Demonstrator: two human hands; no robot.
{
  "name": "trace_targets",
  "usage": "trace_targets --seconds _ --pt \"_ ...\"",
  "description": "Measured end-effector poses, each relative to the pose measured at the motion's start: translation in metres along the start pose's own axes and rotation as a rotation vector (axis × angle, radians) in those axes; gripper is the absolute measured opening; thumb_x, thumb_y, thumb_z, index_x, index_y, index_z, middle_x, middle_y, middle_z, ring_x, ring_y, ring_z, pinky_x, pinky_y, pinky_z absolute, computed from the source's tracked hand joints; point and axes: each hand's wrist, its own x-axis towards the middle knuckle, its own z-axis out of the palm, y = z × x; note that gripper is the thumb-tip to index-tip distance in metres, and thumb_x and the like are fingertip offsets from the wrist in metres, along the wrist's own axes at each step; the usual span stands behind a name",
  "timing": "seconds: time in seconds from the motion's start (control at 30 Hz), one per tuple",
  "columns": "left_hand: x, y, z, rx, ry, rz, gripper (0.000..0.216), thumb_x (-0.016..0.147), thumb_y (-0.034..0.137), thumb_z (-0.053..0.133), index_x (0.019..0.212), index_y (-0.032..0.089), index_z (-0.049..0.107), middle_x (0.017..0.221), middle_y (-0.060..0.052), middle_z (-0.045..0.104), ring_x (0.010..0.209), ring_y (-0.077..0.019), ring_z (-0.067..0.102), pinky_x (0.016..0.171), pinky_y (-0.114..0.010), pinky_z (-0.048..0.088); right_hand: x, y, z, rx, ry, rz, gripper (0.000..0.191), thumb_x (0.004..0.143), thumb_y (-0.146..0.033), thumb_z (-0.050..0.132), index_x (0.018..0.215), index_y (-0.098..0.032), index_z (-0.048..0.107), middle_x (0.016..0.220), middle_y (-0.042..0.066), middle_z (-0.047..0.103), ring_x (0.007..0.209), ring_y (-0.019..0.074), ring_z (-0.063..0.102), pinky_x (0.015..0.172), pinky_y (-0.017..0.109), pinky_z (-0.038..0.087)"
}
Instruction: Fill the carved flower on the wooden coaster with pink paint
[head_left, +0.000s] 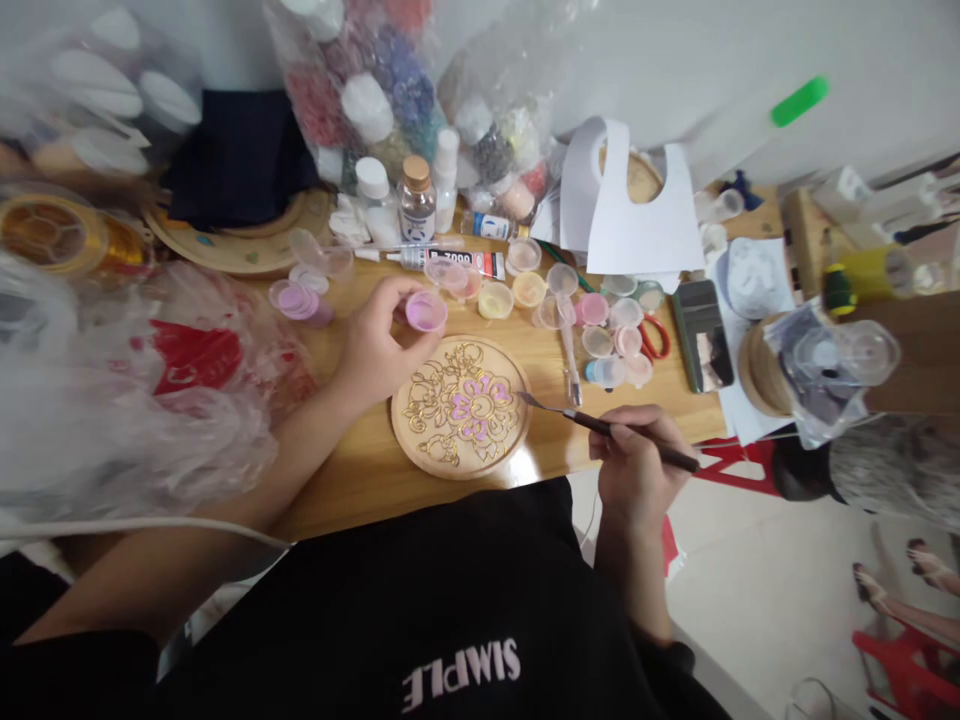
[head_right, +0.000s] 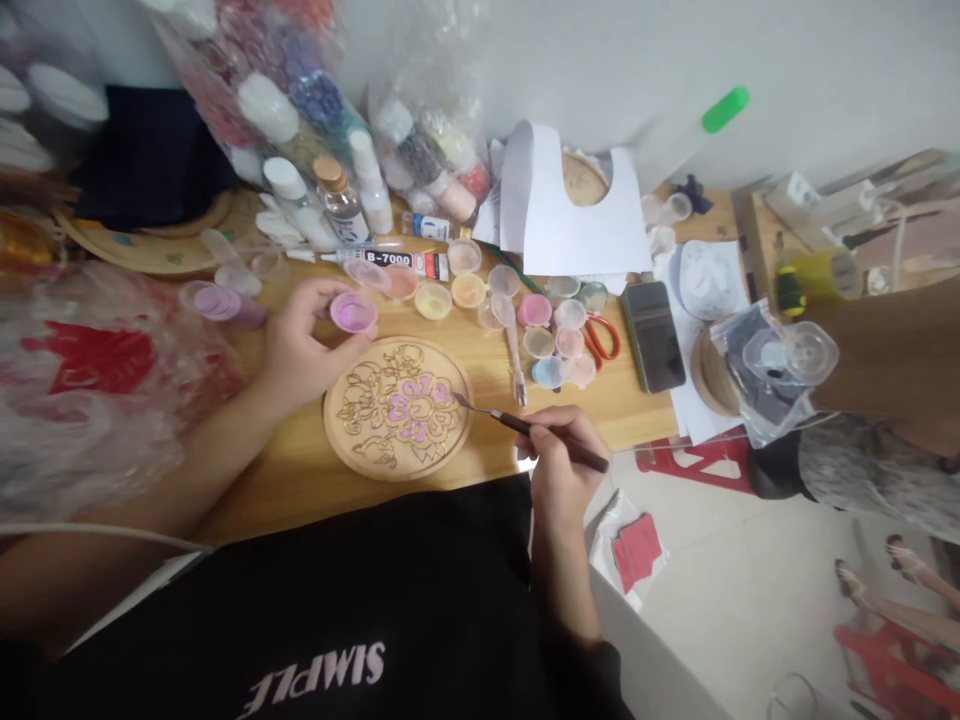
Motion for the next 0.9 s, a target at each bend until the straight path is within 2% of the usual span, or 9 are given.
trace_targets --seconds 0.07,0.17,0.3,0.4,0.53,0.67,0.77,0.9 --pt "0.001 0.001 0.000 -0.012 -0.001 0.026 0.031 0.086 0.023 0.078 0.114 0.026 0.066 0.105 0.000 0.081 0.087 -0.0201 0.076 0.077 -0.034 0.066 0.007 0.001 0.005 0.105 0.036 0.031 0.012 0.075 -0.017 0.063 0.067 -0.024 0.069 0.052 -0.005 0.059 0.037 0.0114 0.051 0.037 0.024 0.032" --pt "0.002 0.003 -0.002 -0.059 0.001 0.070 0.032 0.086 0.021 0.078 0.115 0.026 0.066 0.105 -0.001 0.081 0.086 -0.0204 0.077 0.076 -0.035 0.067 0.019 -0.001 0.018 0.225 -0.014 0.036 0.009 0.075 -0.022 0.064 0.067 -0.025 0.068 0.049 -0.007 0.055 0.035 0.0112 0.049 0.035 0.022 0.027" --pt "0.002 0.006 -0.003 -0.050 -0.020 0.090 0.031 0.090 0.019 0.075 0.118 0.027 0.066 0.108 -0.001 0.081 0.091 -0.0209 0.079 0.077 -0.035 0.068 0.024 -0.008 0.045 0.250 -0.109 -0.028 0.009 0.082 -0.028 0.066 0.073 -0.026 0.067 0.053 -0.007 0.058 0.038 0.0122 0.053 0.038 0.022 0.032" --pt "0.002 0.008 -0.001 -0.038 0.004 0.121 0.027 0.095 0.020 0.074 0.119 0.028 0.065 0.108 0.001 0.080 0.092 -0.0193 0.079 0.078 -0.036 0.068 0.019 -0.012 0.068 0.205 -0.109 -0.052 0.009 0.086 -0.028 0.069 0.078 -0.025 0.070 0.055 -0.006 0.060 0.041 0.0125 0.055 0.042 0.023 0.040" --pt "0.004 0.009 0.000 -0.016 0.031 0.160 0.023 0.099 0.017 0.068 0.119 0.028 0.064 0.105 0.001 0.077 0.093 -0.0187 0.079 0.078 -0.035 0.068 0.012 -0.016 0.090 0.093 -0.212 -0.143 0.010 0.092 -0.030 0.074 0.084 -0.025 0.073 0.061 -0.005 0.069 0.050 0.0135 0.064 0.049 0.025 0.050" --pt "0.005 0.009 -0.001 -0.004 -0.005 0.183 0.026 0.099 0.017 0.069 0.122 0.028 0.063 0.110 -0.002 0.078 0.100 -0.0215 0.079 0.082 -0.038 0.069 0.012 -0.019 0.101 -0.016 -0.271 -0.237 0.013 0.098 -0.030 0.071 0.087 -0.025 0.071 0.067 -0.004 0.073 0.054 0.0129 0.066 0.052 0.025 0.053" --pt "0.005 0.008 0.000 -0.028 -0.004 0.199 0.028 0.100 0.016 0.070 0.124 0.029 0.064 0.112 -0.002 0.078 0.104 -0.0225 0.079 0.086 -0.041 0.069 0.013 -0.018 0.104 -0.072 -0.294 -0.261 0.012 0.100 -0.031 0.069 0.090 -0.025 0.071 0.066 -0.004 0.071 0.053 0.0124 0.063 0.051 0.026 0.051" --pt "0.005 0.008 -0.001 -0.055 -0.010 0.207 0.028 0.099 0.015 0.072 0.123 0.028 0.066 0.112 -0.002 0.078 0.102 -0.0225 0.079 0.086 -0.040 0.069 0.015 -0.014 0.106 -0.012 -0.296 -0.238 0.013 0.100 -0.030 0.070 0.088 -0.025 0.071 0.066 -0.005 0.070 0.053 0.0114 0.062 0.052 0.025 0.049"
